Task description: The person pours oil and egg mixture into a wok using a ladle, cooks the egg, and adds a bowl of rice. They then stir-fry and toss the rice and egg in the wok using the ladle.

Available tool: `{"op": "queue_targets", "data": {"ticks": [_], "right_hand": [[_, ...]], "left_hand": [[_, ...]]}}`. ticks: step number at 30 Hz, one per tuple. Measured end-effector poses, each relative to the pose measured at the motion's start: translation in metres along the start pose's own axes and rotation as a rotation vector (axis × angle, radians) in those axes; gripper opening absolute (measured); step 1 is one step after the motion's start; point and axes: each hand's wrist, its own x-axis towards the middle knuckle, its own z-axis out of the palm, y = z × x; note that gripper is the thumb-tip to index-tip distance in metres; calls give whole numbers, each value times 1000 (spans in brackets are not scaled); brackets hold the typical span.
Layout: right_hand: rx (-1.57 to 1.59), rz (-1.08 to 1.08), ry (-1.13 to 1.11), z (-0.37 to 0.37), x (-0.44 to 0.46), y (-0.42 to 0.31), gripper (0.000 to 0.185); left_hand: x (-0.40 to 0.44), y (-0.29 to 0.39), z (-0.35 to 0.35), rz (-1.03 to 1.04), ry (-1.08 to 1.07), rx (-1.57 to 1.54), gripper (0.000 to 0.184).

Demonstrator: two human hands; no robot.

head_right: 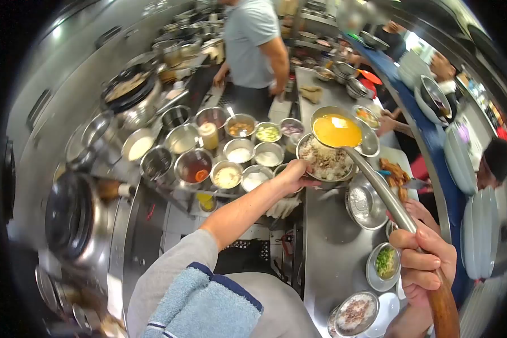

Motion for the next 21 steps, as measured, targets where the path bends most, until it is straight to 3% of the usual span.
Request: {"op": "queue_targets", "data": {"ticks": [4, 12, 19, 21], "right_hand": [[-71, 172, -42, 6, 9, 26, 49], [-198, 569, -93, 32, 79, 112, 35], [-187, 955, -174, 72, 178, 246, 43], [-164, 1056, -185, 87, 206, 293, 42]], "left_hand": [[-67, 12, -58, 185, 57, -77, 31], [-231, 62, -191, 504, 379, -128, 39], [-377, 102, -330, 721, 634, -183, 40], [-433, 113, -342, 791, 712, -191, 41]]}}
